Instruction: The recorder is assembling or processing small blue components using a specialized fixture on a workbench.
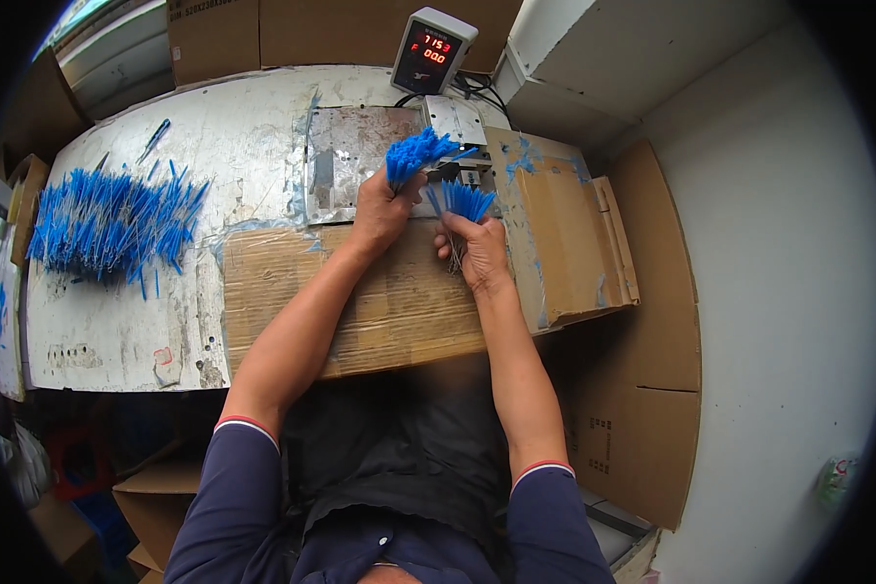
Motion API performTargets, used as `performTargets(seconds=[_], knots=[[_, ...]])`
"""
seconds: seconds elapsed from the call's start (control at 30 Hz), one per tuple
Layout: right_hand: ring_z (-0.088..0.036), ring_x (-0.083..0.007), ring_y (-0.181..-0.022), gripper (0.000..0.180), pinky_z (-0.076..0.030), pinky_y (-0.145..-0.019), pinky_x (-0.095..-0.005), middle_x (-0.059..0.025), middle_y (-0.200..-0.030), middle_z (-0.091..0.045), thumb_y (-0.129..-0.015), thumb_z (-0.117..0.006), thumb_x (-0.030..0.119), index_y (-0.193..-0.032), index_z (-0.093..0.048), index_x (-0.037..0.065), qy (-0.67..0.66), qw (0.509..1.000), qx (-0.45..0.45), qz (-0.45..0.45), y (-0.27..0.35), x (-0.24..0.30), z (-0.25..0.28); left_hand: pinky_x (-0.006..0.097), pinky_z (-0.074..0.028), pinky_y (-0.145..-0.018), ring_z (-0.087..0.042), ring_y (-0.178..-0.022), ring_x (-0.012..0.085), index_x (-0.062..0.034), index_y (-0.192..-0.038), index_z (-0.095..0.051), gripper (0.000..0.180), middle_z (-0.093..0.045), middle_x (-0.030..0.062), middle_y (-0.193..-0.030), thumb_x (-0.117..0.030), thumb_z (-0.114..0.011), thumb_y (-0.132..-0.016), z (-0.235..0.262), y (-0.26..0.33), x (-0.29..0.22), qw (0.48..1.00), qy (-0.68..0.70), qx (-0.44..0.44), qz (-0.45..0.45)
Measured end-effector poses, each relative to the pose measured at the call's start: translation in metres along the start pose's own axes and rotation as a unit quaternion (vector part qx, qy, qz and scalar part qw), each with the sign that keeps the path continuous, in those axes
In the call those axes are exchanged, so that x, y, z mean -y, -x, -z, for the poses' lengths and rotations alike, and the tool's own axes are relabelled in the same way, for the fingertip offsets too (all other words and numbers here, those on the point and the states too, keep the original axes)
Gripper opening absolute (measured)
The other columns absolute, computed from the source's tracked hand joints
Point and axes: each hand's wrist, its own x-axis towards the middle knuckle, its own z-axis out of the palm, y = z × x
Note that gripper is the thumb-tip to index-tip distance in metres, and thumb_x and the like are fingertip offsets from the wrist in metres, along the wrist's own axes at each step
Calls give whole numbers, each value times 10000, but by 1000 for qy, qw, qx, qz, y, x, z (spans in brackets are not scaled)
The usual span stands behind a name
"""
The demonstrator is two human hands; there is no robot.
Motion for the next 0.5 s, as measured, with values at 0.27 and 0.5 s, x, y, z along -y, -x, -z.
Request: performTargets(seconds=[0.27,0.5], knots=[[-651,-155,-615,168,-504,-482,-260,-73,-794,-676,-870,-750,56,-990,-649,-3,52,998,1,29,3,-4,-3,388,-518,-742,-667,-769,304,-57,-1184,-634,241,-705,169,-893,-90,-658,-946,-1,1,-1,998,-48,31,22],[-646,-147,-610,175,-499,-478,-256,-65,-803,-678,-838,-740,14,-988,-650,2,48,998,-6,31,5,-3,-7,386,-523,-777,-688,-848,330,-59,-1185,-635,255,-710,183,-957,-99,-675,-937,-1,1,-1,998,-32,30,33]])
